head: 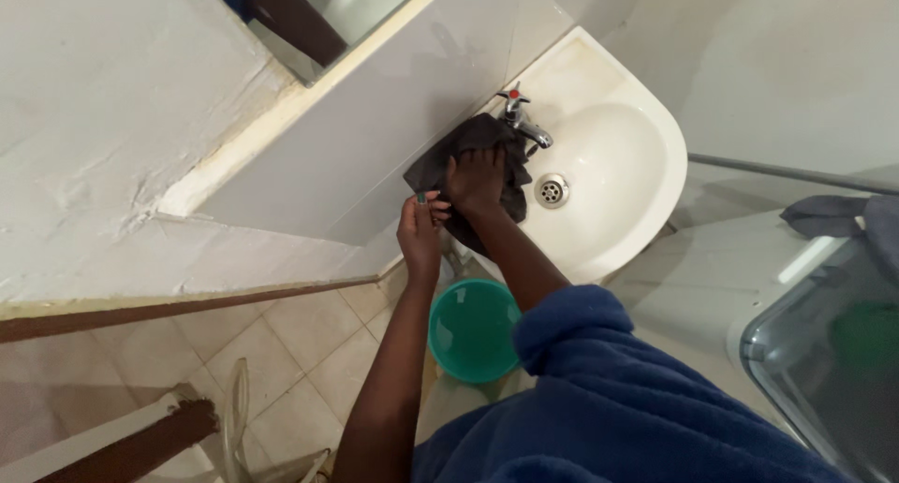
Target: The person wipes the surfaces and hardware of a bathroom sink using a cloth, then sprays the hardware with a liquid from a bottle and continues wiping.
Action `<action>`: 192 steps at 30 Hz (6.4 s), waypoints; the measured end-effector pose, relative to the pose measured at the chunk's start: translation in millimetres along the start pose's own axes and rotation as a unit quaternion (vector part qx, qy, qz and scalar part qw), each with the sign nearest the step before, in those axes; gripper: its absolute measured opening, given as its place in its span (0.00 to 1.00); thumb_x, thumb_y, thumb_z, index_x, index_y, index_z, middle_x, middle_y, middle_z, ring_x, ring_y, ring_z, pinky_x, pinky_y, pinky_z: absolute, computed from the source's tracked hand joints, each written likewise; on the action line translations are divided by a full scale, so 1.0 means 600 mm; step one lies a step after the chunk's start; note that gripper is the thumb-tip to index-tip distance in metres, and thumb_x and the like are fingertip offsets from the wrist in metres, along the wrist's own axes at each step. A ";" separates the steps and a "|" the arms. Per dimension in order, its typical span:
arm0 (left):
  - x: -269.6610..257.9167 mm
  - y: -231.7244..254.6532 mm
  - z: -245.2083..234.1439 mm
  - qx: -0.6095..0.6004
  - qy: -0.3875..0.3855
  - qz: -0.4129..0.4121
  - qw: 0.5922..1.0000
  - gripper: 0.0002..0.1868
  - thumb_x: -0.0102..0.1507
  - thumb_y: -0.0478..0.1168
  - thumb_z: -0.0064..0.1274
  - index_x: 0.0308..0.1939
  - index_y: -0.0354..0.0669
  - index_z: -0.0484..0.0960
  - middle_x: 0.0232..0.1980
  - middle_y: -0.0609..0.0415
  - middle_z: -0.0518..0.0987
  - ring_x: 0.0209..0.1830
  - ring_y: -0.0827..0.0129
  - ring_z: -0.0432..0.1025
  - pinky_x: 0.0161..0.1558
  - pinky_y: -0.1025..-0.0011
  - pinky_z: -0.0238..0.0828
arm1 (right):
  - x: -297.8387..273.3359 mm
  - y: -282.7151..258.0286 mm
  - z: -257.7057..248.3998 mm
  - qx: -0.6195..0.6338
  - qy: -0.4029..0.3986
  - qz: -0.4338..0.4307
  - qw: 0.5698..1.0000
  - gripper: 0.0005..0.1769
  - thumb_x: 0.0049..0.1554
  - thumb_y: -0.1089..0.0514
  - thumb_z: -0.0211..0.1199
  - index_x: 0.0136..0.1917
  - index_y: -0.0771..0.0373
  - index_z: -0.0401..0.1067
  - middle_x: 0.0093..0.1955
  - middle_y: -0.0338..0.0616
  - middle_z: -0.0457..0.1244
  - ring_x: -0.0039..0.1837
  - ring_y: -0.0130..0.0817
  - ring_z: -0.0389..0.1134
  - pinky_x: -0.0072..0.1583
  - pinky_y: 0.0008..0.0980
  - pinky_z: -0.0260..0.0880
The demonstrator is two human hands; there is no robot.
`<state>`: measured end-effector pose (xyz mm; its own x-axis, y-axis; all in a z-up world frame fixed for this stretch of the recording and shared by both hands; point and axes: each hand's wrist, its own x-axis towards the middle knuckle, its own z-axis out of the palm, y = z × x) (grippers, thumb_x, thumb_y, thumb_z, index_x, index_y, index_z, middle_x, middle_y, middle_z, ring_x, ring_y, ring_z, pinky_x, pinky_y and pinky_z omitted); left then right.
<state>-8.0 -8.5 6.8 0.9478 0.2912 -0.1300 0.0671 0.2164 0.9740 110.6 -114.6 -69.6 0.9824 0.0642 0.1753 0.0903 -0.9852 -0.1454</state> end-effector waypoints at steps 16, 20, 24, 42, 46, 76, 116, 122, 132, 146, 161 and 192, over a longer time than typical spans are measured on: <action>0.028 0.001 0.003 -0.066 0.001 0.019 0.998 0.17 0.76 0.43 0.36 0.53 0.34 0.77 0.40 0.52 0.81 0.35 0.75 0.71 0.41 0.74 0.68 | -0.304 0.104 -0.165 0.069 -0.202 -0.173 0.961 0.20 0.63 0.46 0.51 0.61 0.58 0.72 0.64 0.51 0.63 0.69 0.54 0.61 0.70 0.52 0.56; 0.032 -0.011 -0.015 -0.042 0.014 0.016 0.999 0.17 0.76 0.43 0.36 0.53 0.35 0.77 0.41 0.53 0.81 0.36 0.75 0.71 0.43 0.75 0.69 | -0.331 0.132 -0.191 0.046 -0.150 -0.159 0.975 0.27 0.62 0.41 0.55 0.58 0.69 0.69 0.53 0.54 0.65 0.59 0.52 0.65 0.66 0.52 0.60; 0.027 -0.033 -0.023 -0.073 -0.017 0.020 0.997 0.17 0.76 0.44 0.37 0.54 0.34 0.78 0.41 0.53 0.81 0.36 0.75 0.71 0.43 0.74 0.70 | -0.328 0.092 -0.165 0.055 -0.070 -0.121 0.989 0.30 0.62 0.39 0.56 0.56 0.71 0.68 0.48 0.56 0.66 0.53 0.53 0.68 0.60 0.51 0.66; 0.011 -0.026 0.023 -0.081 -0.048 0.052 0.994 0.18 0.76 0.47 0.39 0.53 0.35 0.78 0.42 0.51 0.82 0.35 0.74 0.74 0.40 0.75 0.70 | -0.267 0.040 -0.145 0.161 -0.120 0.009 0.980 0.48 0.59 0.31 0.57 0.69 0.78 0.58 0.65 0.71 0.62 0.57 0.61 0.70 0.51 0.49 0.73; 0.014 -0.026 0.022 -0.097 -0.054 0.044 0.993 0.18 0.76 0.47 0.38 0.54 0.35 0.77 0.41 0.50 0.82 0.35 0.74 0.74 0.39 0.76 0.70 | -0.313 0.213 -0.193 0.251 -0.196 -0.037 0.947 0.33 0.64 0.40 0.54 0.60 0.75 0.70 0.55 0.62 0.67 0.55 0.55 0.72 0.57 0.47 0.72; 0.065 -0.105 0.052 -0.134 -0.022 0.023 0.990 0.16 0.75 0.42 0.40 0.51 0.33 0.78 0.38 0.51 0.81 0.31 0.75 0.72 0.35 0.77 0.69 | -0.156 0.028 0.068 0.328 -0.106 0.127 0.930 0.70 0.50 0.37 0.72 0.71 0.98 0.35 0.74 0.94 0.36 0.78 0.78 0.38 0.77 0.52 0.39; 0.035 -0.053 0.167 0.411 0.026 0.246 0.878 0.26 0.70 0.35 0.48 0.73 0.35 0.67 0.78 0.42 0.65 0.82 0.47 0.53 0.80 0.47 0.38 | -0.223 0.225 0.100 0.236 -0.431 -0.072 0.868 0.43 0.62 0.27 0.33 0.84 0.46 0.43 0.87 0.53 0.26 0.83 0.66 0.14 0.74 0.70 0.16; 0.036 -0.058 0.159 0.398 0.009 0.214 0.892 0.25 0.72 0.36 0.43 0.73 0.34 0.66 0.78 0.42 0.65 0.82 0.47 0.53 0.79 0.47 0.37 | -0.182 0.214 0.170 0.267 -0.330 0.020 0.905 0.49 0.64 0.26 0.33 0.81 0.66 0.48 0.84 0.65 0.37 0.86 0.62 0.20 0.75 0.73 0.12; 0.031 -0.064 0.151 0.403 -0.004 0.246 0.881 0.24 0.71 0.35 0.42 0.72 0.36 0.66 0.76 0.41 0.68 0.82 0.48 0.55 0.81 0.48 0.39 | -0.086 0.181 0.108 0.438 0.135 0.180 0.870 0.47 0.64 0.34 0.45 0.79 0.75 0.46 0.82 0.71 0.37 0.83 0.62 0.30 0.76 0.60 0.24; 0.020 -0.055 0.147 0.291 0.003 0.225 0.930 0.28 0.66 0.29 0.39 0.73 0.33 0.64 0.76 0.35 0.66 0.82 0.45 0.55 0.82 0.51 0.40 | -0.067 0.165 0.112 0.413 0.035 0.125 0.902 0.39 0.63 0.42 0.48 0.74 0.75 0.53 0.77 0.70 0.44 0.79 0.63 0.38 0.76 0.60 0.32; 0.014 -0.044 0.150 0.313 0.001 0.214 0.925 0.28 0.67 0.32 0.39 0.73 0.35 0.64 0.77 0.37 0.67 0.83 0.46 0.55 0.82 0.53 0.42 | -0.077 0.154 0.105 0.419 0.028 0.096 0.902 0.30 0.61 0.50 0.52 0.69 0.74 0.62 0.72 0.70 0.52 0.75 0.65 0.47 0.75 0.59 0.40; 0.113 -0.087 0.353 0.262 0.094 0.185 0.943 0.29 0.67 0.36 0.51 0.70 0.29 0.64 0.67 0.35 0.70 0.68 0.45 0.65 0.70 0.56 0.59 | 0.185 0.410 -0.107 0.245 -0.108 -0.397 0.878 0.18 0.53 0.59 0.56 0.54 0.73 0.71 0.55 0.63 0.67 0.65 0.58 0.64 0.78 0.50 0.48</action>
<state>118.9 -197.2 -13.7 0.8679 0.4274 0.2530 -0.0648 -0.4077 0.9108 231.6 -360.3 -23.2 0.5816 0.7804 0.2295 0.7678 -0.4334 -0.4718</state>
